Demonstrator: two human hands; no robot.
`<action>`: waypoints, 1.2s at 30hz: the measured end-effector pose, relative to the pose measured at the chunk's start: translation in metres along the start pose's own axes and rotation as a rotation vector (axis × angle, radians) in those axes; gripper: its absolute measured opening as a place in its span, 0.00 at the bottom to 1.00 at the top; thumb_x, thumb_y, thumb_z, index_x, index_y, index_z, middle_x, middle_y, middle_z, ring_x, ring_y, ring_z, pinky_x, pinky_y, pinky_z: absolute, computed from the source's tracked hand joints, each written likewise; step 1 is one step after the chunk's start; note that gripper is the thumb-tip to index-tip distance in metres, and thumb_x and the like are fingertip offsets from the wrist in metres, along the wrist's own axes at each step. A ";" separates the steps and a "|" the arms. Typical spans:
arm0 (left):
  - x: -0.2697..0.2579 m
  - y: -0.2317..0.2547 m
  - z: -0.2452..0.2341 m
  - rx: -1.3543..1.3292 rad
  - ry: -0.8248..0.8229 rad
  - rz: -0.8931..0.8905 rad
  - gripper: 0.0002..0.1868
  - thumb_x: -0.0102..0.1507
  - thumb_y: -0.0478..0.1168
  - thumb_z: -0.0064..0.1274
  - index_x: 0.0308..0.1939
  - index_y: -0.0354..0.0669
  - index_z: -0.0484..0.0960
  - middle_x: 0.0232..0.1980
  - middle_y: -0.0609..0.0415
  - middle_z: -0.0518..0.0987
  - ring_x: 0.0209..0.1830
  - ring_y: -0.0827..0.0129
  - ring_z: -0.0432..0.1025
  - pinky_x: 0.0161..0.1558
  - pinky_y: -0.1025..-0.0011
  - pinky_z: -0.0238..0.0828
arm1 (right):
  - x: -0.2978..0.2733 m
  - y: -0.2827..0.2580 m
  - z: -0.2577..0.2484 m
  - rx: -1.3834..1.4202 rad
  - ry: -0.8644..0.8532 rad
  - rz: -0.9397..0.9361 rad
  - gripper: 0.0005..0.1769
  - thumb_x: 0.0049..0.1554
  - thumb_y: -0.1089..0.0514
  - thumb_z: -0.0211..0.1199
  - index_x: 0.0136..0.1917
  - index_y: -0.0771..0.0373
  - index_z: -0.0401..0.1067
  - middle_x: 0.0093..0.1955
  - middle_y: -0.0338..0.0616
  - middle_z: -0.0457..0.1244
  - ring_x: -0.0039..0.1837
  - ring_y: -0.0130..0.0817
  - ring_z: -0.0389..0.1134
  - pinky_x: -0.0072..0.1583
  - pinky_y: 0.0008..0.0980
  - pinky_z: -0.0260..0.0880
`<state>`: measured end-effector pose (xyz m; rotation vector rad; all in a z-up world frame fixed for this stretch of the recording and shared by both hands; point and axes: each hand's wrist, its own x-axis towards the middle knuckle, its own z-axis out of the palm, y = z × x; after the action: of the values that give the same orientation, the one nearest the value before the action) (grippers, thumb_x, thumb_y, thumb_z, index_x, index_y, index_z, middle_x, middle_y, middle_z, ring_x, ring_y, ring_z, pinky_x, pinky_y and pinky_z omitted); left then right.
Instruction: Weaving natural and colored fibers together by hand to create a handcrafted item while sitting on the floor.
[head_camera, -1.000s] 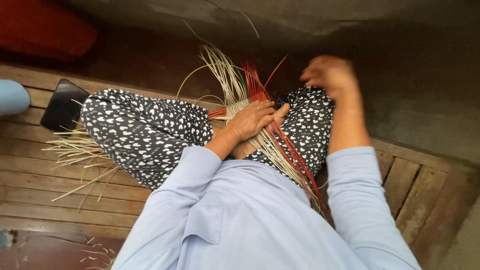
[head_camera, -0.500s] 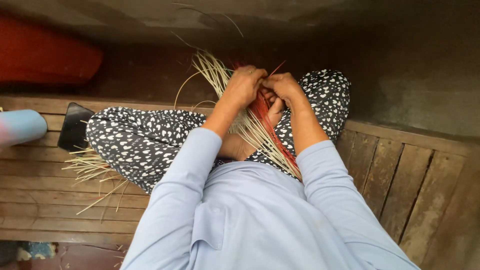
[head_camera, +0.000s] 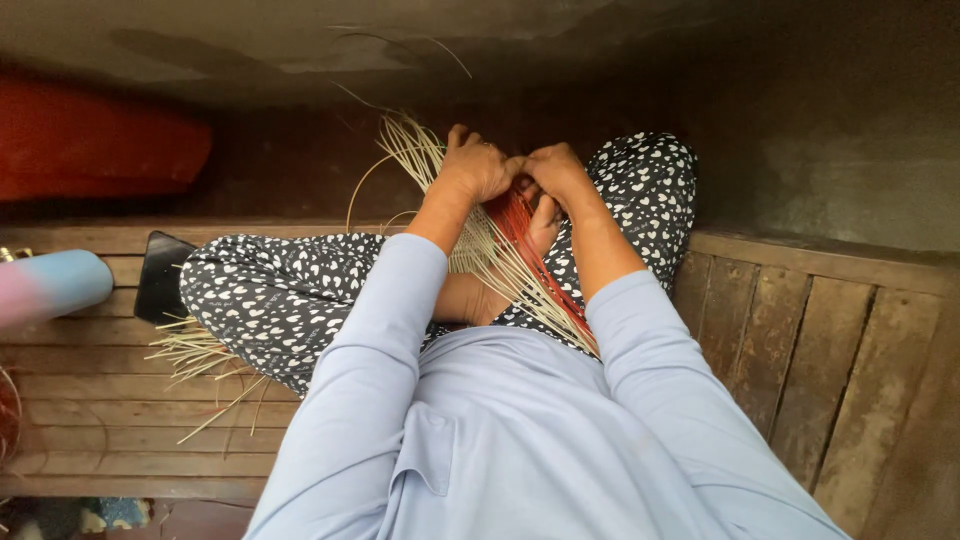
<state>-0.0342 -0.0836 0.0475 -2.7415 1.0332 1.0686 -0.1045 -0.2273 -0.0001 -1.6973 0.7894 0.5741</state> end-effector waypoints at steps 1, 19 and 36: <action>0.003 0.000 -0.002 0.000 0.002 0.004 0.33 0.70 0.62 0.23 0.51 0.57 0.87 0.52 0.50 0.85 0.68 0.58 0.69 0.75 0.43 0.34 | -0.002 0.002 -0.001 0.000 0.005 -0.001 0.10 0.54 0.52 0.66 0.42 0.60 0.81 0.33 0.48 0.71 0.31 0.36 0.75 0.33 0.34 0.76; -0.035 0.014 0.044 -0.066 0.740 -0.128 0.15 0.59 0.56 0.55 0.29 0.54 0.87 0.38 0.54 0.79 0.46 0.62 0.69 0.61 0.49 0.48 | 0.014 0.021 0.009 0.181 -0.251 -0.003 0.15 0.45 0.57 0.67 0.47 0.57 0.83 0.44 0.46 0.65 0.57 0.45 0.65 0.56 0.55 0.68; -0.016 0.009 -0.035 -0.184 0.196 0.163 0.41 0.71 0.72 0.20 0.49 0.54 0.87 0.48 0.48 0.85 0.54 0.46 0.76 0.65 0.42 0.55 | 0.048 0.019 0.008 -0.443 -0.052 0.102 0.27 0.55 0.41 0.55 0.51 0.65 0.80 0.47 0.51 0.72 0.52 0.44 0.75 0.50 0.45 0.76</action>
<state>-0.0275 -0.0899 0.0859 -3.0041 1.2626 0.9741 -0.0872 -0.2328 -0.0491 -2.0407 0.7516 0.9116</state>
